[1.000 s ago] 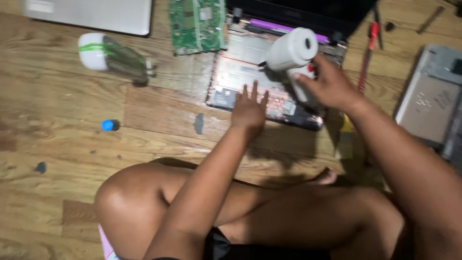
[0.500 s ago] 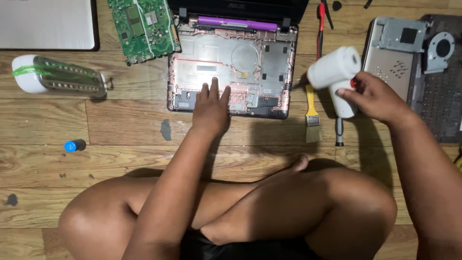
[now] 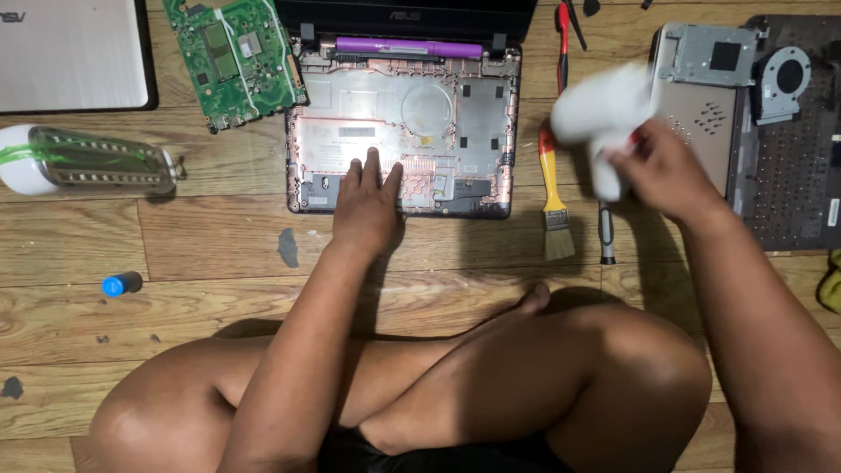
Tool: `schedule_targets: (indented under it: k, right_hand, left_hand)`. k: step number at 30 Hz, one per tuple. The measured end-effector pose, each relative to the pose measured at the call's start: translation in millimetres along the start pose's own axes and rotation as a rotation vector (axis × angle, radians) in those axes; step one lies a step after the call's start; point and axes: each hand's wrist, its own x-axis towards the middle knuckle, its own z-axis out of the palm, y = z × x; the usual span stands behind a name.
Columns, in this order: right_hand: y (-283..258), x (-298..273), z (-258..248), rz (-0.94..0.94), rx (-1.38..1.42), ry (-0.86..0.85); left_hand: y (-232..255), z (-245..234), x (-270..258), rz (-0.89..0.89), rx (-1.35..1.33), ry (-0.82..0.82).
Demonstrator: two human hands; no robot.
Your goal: The person cleans and reassembles a laptop by brushing dust off the internal chassis, using a handheld blower on the components, and then placing the motherboard and smaller circuit boards back into the case.
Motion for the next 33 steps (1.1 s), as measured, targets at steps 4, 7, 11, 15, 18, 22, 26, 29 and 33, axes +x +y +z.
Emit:
schedule_targets:
  k: [4,7,11,15,18,22,26,29,33]
  right_hand:
    - [7,11,-8,-0.183,0.720,0.270]
    - [0,-7,-29,-0.162,1.210,0.275]
    - [-33,-55,-44,-0.250,1.678,-0.011]
    - [-65,-77,-13,-0.218,1.588,-0.063]
    - [-69,-54,8,-0.134,1.424,-0.060]
    - [-64,-48,15,-0.048,1.145,-0.020]
    - [-72,-49,18,-0.004,0.915,0.003]
    - [-76,-43,31,0.006,0.767,0.009]
    - [-68,-37,58,0.000,0.623,-0.002]
  left_hand:
    - [-2,-1,-3,0.002,-0.028,0.015]
    - [-3,3,-2,0.000,-0.049,0.034]
    - [-12,28,7,0.034,-0.022,0.112]
    - [-13,44,20,0.009,0.044,0.078]
    - [-10,39,20,-0.004,-0.020,0.044]
    - [-10,38,15,0.022,-0.065,0.129]
    - [-12,43,10,0.044,-0.068,0.219]
    - [-11,44,13,0.047,-0.101,0.225]
    - [-7,38,15,0.002,-0.145,0.190]
